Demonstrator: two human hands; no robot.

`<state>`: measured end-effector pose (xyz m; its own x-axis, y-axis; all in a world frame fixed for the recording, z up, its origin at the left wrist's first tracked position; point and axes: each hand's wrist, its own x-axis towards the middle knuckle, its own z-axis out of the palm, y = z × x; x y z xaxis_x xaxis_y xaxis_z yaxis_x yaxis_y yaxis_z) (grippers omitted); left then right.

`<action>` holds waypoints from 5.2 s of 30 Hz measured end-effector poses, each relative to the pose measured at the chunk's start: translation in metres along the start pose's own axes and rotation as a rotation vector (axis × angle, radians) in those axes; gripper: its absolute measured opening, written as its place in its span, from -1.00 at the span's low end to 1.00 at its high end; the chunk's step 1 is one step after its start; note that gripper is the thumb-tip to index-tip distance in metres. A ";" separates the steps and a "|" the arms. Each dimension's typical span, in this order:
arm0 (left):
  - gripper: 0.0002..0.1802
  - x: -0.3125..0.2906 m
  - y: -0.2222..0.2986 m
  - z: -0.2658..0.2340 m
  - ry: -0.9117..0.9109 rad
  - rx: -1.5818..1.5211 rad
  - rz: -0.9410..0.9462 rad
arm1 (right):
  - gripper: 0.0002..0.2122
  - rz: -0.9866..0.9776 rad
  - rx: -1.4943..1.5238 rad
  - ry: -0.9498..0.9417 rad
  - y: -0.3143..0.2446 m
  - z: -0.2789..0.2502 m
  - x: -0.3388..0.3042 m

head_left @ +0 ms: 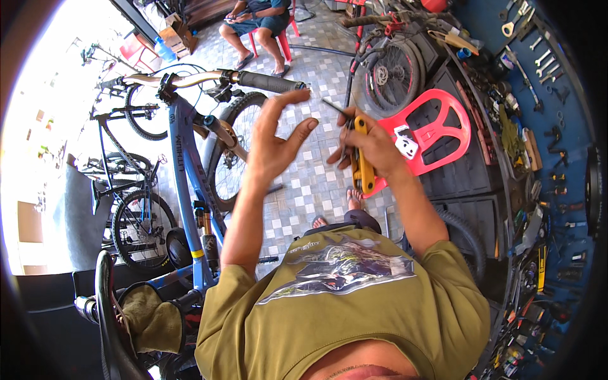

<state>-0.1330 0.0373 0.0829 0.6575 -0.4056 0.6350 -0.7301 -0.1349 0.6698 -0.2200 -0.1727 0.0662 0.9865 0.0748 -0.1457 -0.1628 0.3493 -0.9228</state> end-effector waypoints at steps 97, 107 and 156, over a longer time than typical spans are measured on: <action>-0.64 0.074 -0.072 -0.008 -0.272 0.417 0.246 | -0.69 -0.102 -1.202 -0.020 -0.087 -0.061 0.040; -0.64 0.076 -0.072 -0.006 -0.264 0.421 0.226 | -0.64 -0.220 -1.656 0.187 -0.084 -0.037 0.028; -0.62 0.075 -0.073 -0.004 -0.248 0.438 0.237 | -0.71 -0.635 -1.716 0.194 -0.075 -0.042 0.032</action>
<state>-0.0298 0.0199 0.0835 0.4409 -0.6639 0.6040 -0.8967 -0.3558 0.2634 -0.1758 -0.2352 0.1158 0.8927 0.1886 0.4092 0.2638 -0.9551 -0.1352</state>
